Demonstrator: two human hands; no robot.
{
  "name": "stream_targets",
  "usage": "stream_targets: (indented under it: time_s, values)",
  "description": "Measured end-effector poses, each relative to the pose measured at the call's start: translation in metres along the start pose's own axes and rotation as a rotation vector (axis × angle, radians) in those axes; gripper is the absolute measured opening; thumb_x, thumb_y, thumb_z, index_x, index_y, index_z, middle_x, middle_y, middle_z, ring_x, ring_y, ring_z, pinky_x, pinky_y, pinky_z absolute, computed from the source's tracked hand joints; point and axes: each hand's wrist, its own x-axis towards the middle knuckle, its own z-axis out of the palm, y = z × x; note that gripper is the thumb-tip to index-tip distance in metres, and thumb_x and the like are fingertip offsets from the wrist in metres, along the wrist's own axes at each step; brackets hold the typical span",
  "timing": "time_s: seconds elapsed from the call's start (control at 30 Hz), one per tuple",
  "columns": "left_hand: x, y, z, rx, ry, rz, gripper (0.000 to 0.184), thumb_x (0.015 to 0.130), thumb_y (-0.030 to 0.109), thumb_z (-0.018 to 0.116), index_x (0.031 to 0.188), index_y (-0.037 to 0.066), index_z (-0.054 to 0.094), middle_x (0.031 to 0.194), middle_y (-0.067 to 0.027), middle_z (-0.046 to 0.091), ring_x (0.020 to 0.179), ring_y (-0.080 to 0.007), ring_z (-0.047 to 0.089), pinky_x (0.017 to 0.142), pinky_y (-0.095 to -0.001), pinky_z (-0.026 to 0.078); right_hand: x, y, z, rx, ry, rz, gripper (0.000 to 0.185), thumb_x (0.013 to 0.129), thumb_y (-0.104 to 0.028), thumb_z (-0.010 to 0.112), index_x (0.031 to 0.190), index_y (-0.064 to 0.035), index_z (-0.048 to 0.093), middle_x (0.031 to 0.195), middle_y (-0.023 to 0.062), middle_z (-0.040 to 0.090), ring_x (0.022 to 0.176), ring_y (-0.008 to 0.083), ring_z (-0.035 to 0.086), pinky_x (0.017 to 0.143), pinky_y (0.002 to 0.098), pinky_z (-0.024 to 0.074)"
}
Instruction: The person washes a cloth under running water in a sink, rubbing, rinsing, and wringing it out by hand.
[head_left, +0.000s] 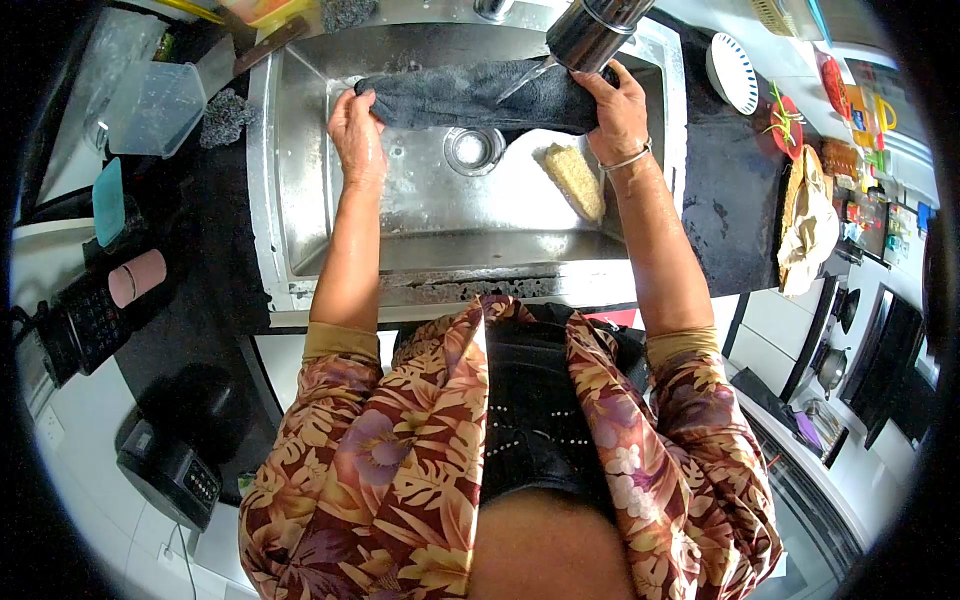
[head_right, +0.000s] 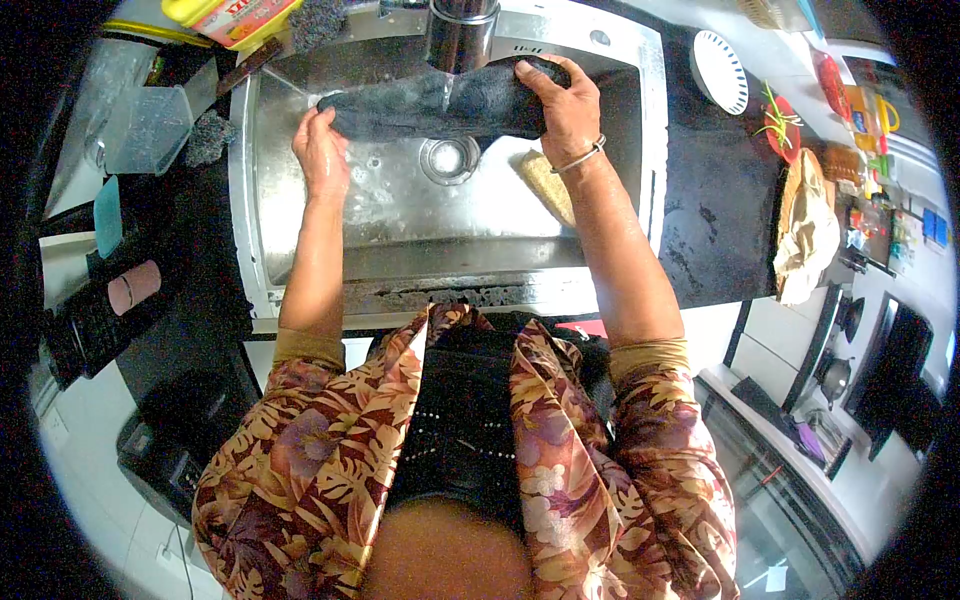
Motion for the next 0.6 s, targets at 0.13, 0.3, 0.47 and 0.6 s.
stream_targets:
  time_s: [0.13,0.3,0.47,0.6]
  values:
    - [-0.001,0.001,-0.001,0.050,0.011,0.022,0.008,0.078,0.008,0.054,0.085,0.006,0.058,0.075,0.0017,0.053,0.061,-0.0066,0.046,0.053,-0.0196,0.037,0.002,0.002,-0.001,0.038,-0.024,0.027,0.024,0.074,-0.003,0.067,0.095,0.0004,0.056,0.079,0.0086,0.063,0.068,0.0156,0.061,0.060,0.0266,0.0508]
    - [-0.014,0.015,0.011,0.170,-0.389,-0.104,0.059,0.072,0.018,0.065,0.125,0.004,0.041,0.107,-0.0103,0.056,0.099,-0.0190,0.052,0.087,-0.0311,0.041,0.004,0.002,-0.001,0.038,-0.034,0.067,0.022,0.074,-0.005,0.068,0.093,0.0006,0.059,0.077,0.0085,0.063,0.066,0.0158,0.061,0.059,0.0264,0.0505]
    - [-0.045,0.014,0.021,1.161,-0.971,-0.030,0.066,0.062,0.027,0.075,0.118,0.004,0.050,0.109,-0.0178,0.058,0.102,-0.0309,0.056,0.088,-0.0345,0.042,0.001,-0.006,0.002,0.022,-0.057,0.107,0.019,0.074,-0.005,0.067,0.090,0.0006,0.060,0.077,0.0084,0.063,0.065,0.0165,0.061,0.058,0.0272,0.0508]
    - [-0.046,0.001,0.020,1.059,-0.609,0.094,0.037,0.067,0.016,0.066,0.097,-0.005,0.056,0.092,-0.0165,0.061,0.086,-0.0278,0.058,0.073,-0.0340,0.043,0.005,0.001,-0.003,0.064,-0.060,0.170,0.017,0.074,-0.005,0.066,0.089,0.0003,0.059,0.077,0.0085,0.063,0.064,0.0173,0.061,0.057,0.0279,0.0511]
